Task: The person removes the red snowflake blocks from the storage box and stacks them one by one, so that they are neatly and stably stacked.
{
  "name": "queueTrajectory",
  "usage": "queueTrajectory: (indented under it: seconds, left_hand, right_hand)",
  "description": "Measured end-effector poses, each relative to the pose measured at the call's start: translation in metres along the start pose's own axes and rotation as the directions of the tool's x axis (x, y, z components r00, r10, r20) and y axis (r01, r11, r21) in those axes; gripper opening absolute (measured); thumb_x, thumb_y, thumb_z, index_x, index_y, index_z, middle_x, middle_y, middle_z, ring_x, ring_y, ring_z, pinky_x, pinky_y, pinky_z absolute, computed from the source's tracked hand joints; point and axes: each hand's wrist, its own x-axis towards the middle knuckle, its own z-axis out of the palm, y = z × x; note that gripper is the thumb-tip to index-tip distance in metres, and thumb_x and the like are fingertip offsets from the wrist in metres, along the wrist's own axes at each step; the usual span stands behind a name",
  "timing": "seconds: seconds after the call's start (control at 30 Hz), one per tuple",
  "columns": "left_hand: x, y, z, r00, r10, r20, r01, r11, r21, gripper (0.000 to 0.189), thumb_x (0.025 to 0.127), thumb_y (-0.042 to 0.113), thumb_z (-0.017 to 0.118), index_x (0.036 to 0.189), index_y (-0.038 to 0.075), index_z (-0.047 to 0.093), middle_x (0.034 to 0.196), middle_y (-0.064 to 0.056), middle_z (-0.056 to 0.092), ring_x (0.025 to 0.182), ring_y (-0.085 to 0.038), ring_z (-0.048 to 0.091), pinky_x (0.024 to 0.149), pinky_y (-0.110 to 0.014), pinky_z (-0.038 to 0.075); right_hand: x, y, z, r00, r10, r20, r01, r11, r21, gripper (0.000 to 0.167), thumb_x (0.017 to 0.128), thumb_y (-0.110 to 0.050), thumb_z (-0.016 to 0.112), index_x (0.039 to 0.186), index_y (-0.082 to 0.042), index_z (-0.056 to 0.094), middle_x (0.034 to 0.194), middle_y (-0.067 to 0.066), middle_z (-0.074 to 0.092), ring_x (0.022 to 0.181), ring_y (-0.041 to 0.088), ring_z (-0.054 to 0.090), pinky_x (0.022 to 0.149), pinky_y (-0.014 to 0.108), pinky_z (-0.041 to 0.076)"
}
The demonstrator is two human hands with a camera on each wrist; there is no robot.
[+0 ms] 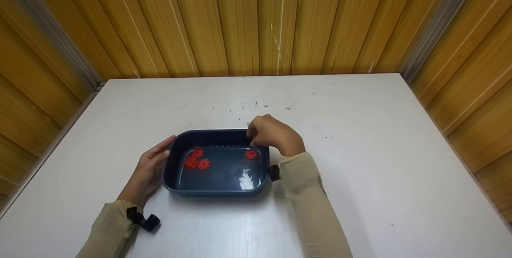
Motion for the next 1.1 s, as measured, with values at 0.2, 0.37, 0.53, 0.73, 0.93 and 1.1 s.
queueTrajectory:
  seconds: [0.2,0.37,0.53,0.73,0.93,1.1]
  left_hand:
    - [-0.001,0.000,0.001,1.000,-0.011,-0.002,0.011,1.000,0.004,0.051,0.093,0.005,0.056,0.142,0.001,0.045,0.151,-0.011,0.041,0.143,-0.019,0.033,0.112,-0.021,0.034]
    - [-0.001,0.000,0.000,1.000,-0.006,-0.002,0.006,1.000,0.003,0.050,0.093,0.005,0.056,0.142,0.000,0.044,0.151,-0.012,0.041,0.143,-0.019,0.033,0.110,-0.019,0.036]
    - [-0.002,0.001,0.001,1.000,0.006,0.005,-0.006,1.000,-0.003,0.051,0.093,0.004,0.055,0.142,-0.001,0.043,0.151,-0.013,0.041,0.143,-0.019,0.034,0.106,-0.015,0.039]
    - [-0.001,0.001,0.002,1.000,0.004,0.006,-0.004,1.000,-0.010,0.051,0.093,0.005,0.055,0.142,-0.001,0.043,0.151,-0.013,0.040,0.142,-0.018,0.034,0.106,-0.015,0.039]
    - [-0.001,0.000,0.004,1.000,-0.003,0.001,0.003,1.000,-0.016,0.050,0.093,0.004,0.054,0.142,-0.001,0.044,0.151,-0.013,0.041,0.143,-0.020,0.033,0.108,-0.016,0.037]
    - [-0.001,0.000,0.005,1.000,-0.008,-0.005,0.007,1.000,-0.023,0.050,0.093,0.003,0.054,0.141,-0.001,0.044,0.150,-0.013,0.042,0.143,-0.020,0.033,0.111,-0.021,0.034]
  right_hand:
    - [0.012,-0.012,0.008,0.999,0.009,0.052,-0.006,0.999,-0.043,0.028,0.081,-0.003,0.071,0.108,0.001,0.070,0.093,0.011,0.073,0.082,0.017,0.066,0.072,0.031,0.056]
    - [0.021,-0.014,0.016,0.996,0.039,0.085,-0.031,0.995,-0.094,0.030,0.080,-0.006,0.073,0.108,0.002,0.070,0.093,0.011,0.074,0.080,0.015,0.066,0.073,0.032,0.056]
    - [0.027,-0.015,0.021,0.991,0.057,0.121,-0.041,0.991,-0.124,0.032,0.077,-0.006,0.075,0.108,0.003,0.070,0.095,0.012,0.074,0.080,0.016,0.067,0.077,0.035,0.057]
    - [0.032,-0.016,0.024,0.978,0.141,0.152,-0.119,0.983,-0.143,0.037,0.077,-0.009,0.076,0.112,-0.001,0.069,0.104,0.010,0.071,0.087,0.017,0.064,0.083,0.038,0.055]
    - [0.032,-0.016,0.027,0.952,0.237,0.193,-0.226,0.971,-0.077,0.040,0.079,-0.006,0.073,0.118,-0.004,0.066,0.105,0.009,0.069,0.080,0.018,0.064,0.072,0.033,0.056]
    - [0.031,-0.018,0.031,0.951,0.247,0.187,-0.237,0.969,-0.075,0.044,0.076,0.000,0.072,0.119,-0.007,0.066,0.102,0.007,0.068,0.070,0.019,0.064,0.061,0.029,0.053]
